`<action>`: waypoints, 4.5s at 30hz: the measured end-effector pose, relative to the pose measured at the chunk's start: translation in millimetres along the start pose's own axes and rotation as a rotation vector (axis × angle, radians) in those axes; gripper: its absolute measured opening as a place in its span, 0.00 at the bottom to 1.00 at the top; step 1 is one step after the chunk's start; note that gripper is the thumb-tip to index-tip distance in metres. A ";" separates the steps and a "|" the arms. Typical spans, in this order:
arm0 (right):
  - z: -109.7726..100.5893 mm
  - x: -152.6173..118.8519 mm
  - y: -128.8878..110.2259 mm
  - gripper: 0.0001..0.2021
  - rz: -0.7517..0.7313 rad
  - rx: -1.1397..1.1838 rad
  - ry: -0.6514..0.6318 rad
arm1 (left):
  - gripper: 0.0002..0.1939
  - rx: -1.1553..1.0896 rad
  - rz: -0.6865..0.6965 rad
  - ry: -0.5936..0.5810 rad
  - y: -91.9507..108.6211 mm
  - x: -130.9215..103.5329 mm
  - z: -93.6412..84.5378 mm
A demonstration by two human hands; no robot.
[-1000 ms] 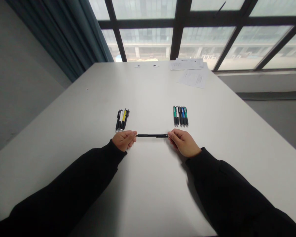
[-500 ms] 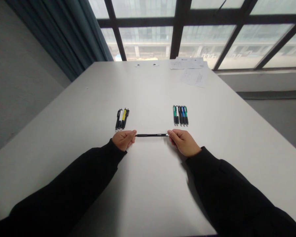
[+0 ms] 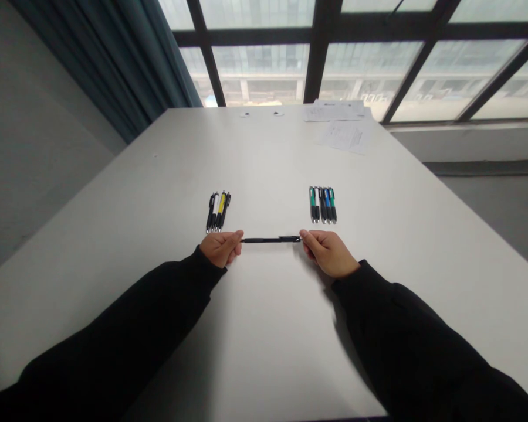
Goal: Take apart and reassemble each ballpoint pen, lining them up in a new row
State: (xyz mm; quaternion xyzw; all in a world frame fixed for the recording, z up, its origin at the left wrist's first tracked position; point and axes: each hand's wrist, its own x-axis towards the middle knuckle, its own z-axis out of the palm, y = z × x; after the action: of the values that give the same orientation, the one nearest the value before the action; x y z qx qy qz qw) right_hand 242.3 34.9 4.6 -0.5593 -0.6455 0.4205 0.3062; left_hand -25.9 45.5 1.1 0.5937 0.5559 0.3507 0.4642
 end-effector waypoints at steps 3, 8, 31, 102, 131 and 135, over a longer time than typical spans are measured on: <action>0.0 0.3 2.3 0.26 -0.005 0.023 -0.008 | 0.27 -0.016 0.021 -0.013 -2.5 1.6 0.1; 0.7 0.0 1.3 0.24 0.020 0.094 -0.024 | 0.25 -0.030 0.029 -0.029 -4.0 3.4 0.2; 2.7 0.5 5.5 0.16 0.049 0.310 -0.033 | 0.16 -0.148 0.146 -0.059 -15.1 11.8 -0.2; 45.6 -25.7 -26.6 0.14 0.018 0.634 -0.244 | 0.24 -0.050 0.272 -0.339 6.3 -17.1 34.6; 43.1 -30.1 -21.7 0.08 -0.253 0.273 0.016 | 0.27 -0.370 -0.023 -0.361 12.3 -9.1 33.1; 42.7 -31.1 -22.1 0.06 -0.348 0.225 0.095 | 0.27 -0.436 -0.169 -0.344 13.6 -12.8 38.7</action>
State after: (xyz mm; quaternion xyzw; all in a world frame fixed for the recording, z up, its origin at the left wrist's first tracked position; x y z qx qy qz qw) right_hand 200.9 -4.5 7.0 -0.4209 -0.6662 0.4036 0.4648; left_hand 13.0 27.2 2.7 0.4823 0.4280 0.3159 0.6960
